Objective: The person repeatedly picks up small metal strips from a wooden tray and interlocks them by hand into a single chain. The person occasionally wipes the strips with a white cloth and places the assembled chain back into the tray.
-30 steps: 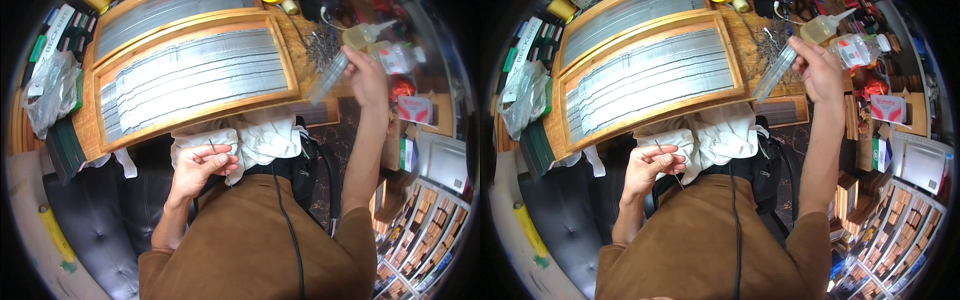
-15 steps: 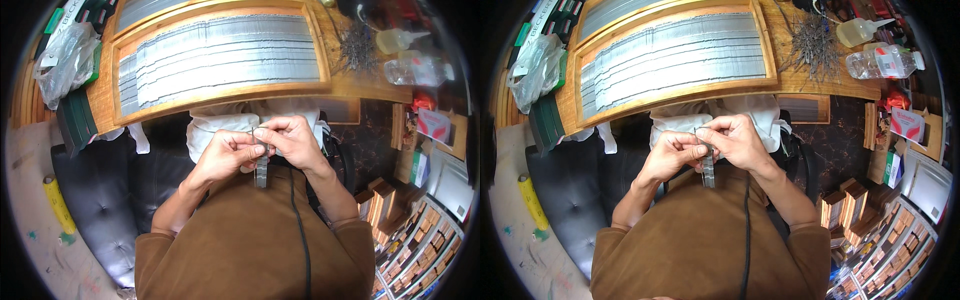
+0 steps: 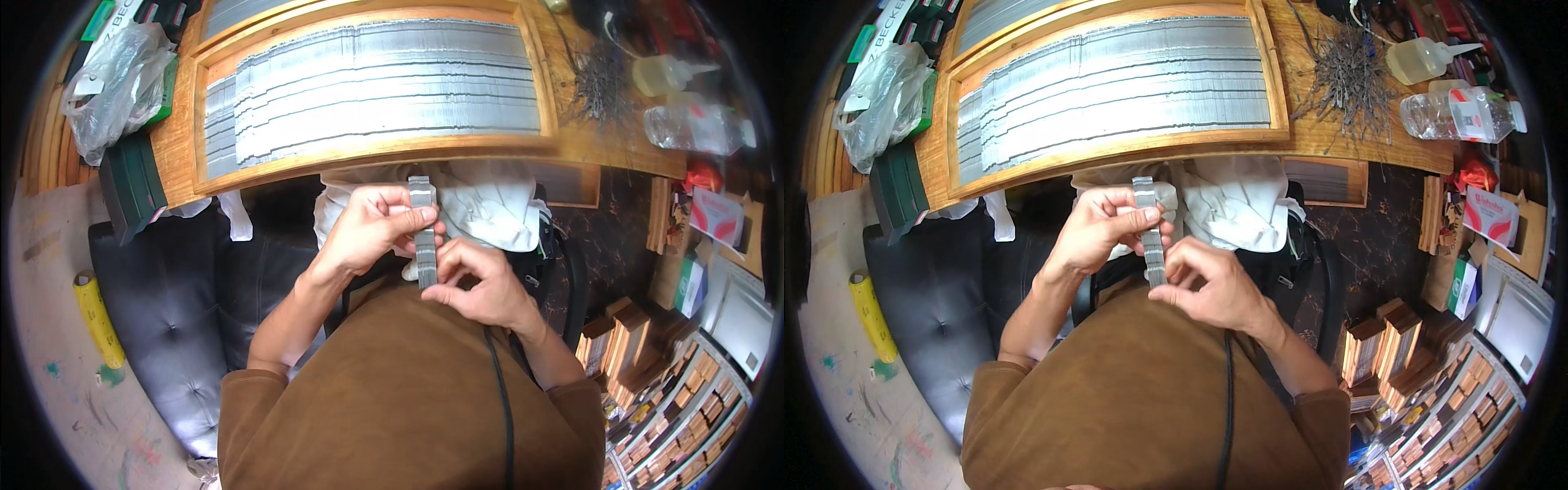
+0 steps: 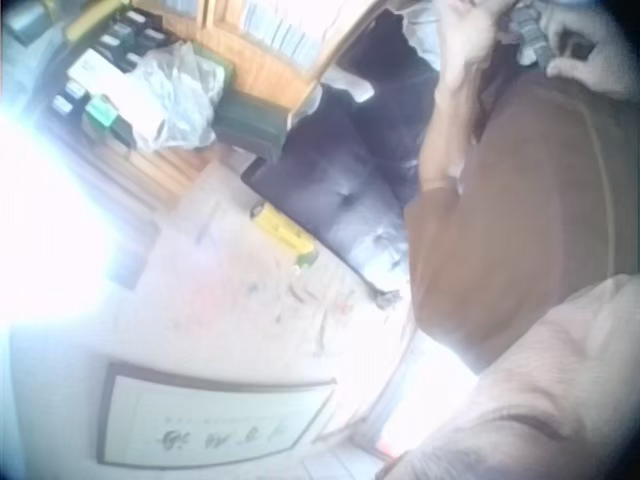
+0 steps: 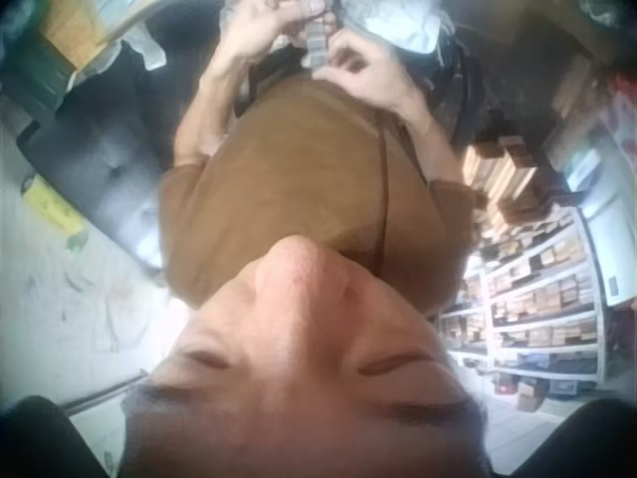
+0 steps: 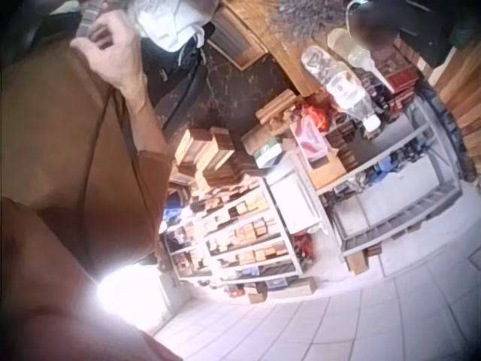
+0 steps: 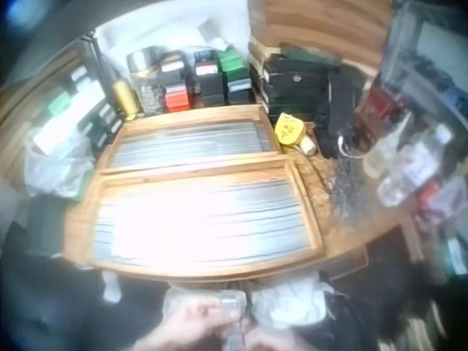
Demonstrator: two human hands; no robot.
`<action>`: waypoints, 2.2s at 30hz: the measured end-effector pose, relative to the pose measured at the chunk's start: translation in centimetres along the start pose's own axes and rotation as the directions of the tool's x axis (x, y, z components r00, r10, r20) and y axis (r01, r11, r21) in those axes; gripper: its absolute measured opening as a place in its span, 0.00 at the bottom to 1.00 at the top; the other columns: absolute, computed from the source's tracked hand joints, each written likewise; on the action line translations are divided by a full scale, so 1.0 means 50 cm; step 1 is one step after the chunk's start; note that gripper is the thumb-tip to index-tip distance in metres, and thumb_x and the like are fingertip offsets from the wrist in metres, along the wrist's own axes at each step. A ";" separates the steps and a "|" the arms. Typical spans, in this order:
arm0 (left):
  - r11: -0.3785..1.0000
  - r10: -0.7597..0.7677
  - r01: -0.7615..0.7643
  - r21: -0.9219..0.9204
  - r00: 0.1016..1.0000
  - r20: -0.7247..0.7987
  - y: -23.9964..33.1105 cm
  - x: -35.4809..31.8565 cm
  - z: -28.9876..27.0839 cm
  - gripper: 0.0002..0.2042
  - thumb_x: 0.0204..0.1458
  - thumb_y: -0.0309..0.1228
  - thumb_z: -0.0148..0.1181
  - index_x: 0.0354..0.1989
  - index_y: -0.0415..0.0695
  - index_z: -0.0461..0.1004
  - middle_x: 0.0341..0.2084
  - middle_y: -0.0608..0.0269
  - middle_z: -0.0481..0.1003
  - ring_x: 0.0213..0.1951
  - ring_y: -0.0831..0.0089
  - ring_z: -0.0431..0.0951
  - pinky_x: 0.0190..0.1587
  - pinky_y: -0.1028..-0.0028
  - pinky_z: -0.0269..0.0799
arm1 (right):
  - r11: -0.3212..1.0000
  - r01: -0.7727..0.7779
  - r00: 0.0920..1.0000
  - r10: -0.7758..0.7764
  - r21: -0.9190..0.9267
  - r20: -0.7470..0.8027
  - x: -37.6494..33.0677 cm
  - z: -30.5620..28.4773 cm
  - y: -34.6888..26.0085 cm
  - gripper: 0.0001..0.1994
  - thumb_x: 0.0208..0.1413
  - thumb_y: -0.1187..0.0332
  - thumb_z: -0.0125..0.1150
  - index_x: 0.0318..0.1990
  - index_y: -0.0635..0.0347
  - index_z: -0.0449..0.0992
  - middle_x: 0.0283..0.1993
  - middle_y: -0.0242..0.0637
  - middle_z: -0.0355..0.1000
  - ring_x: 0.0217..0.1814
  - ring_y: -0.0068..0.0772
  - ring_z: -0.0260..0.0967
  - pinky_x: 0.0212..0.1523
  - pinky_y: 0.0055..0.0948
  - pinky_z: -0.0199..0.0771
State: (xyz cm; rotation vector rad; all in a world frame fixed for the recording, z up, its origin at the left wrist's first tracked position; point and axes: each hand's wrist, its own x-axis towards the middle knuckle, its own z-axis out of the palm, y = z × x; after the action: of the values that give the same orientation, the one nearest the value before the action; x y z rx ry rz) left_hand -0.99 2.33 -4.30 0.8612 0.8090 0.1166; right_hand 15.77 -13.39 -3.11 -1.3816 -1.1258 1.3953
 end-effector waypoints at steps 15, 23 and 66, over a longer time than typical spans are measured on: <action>0.997 -0.033 0.036 -0.065 0.998 0.053 0.031 0.022 -0.021 0.12 0.60 0.31 0.69 0.47 0.37 0.82 0.37 0.54 0.85 0.38 0.69 0.87 0.34 0.78 0.82 | 0.995 0.080 0.994 -0.084 -0.053 -0.068 0.016 0.045 0.020 0.11 0.54 0.77 0.74 0.45 0.63 0.85 0.38 0.39 0.84 0.32 0.28 0.82 0.34 0.25 0.82; 0.995 -0.025 0.030 -0.099 0.999 0.049 0.023 0.024 -0.024 0.11 0.60 0.30 0.69 0.47 0.36 0.82 0.37 0.53 0.85 0.39 0.68 0.87 0.34 0.78 0.83 | 0.991 0.118 0.990 -0.122 -0.071 -0.067 0.013 0.051 0.027 0.11 0.56 0.80 0.72 0.46 0.67 0.85 0.42 0.42 0.85 0.39 0.27 0.84 0.37 0.22 0.84; 0.997 0.079 -0.080 0.012 0.994 0.070 0.000 -0.064 0.018 0.06 0.64 0.25 0.65 0.42 0.35 0.83 0.33 0.61 0.85 0.35 0.82 0.82 0.35 0.82 0.74 | 0.914 -0.095 0.989 0.133 0.395 -0.070 0.113 0.002 -0.027 0.08 0.61 0.75 0.70 0.38 0.73 0.78 0.35 0.34 0.71 0.29 0.19 0.77 0.24 0.18 0.79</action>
State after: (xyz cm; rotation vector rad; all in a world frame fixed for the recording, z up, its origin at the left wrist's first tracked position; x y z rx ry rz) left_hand -2.61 0.47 -2.08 0.9071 0.7117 0.1497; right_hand 15.48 -7.60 -3.14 -1.2206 -0.6639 1.5225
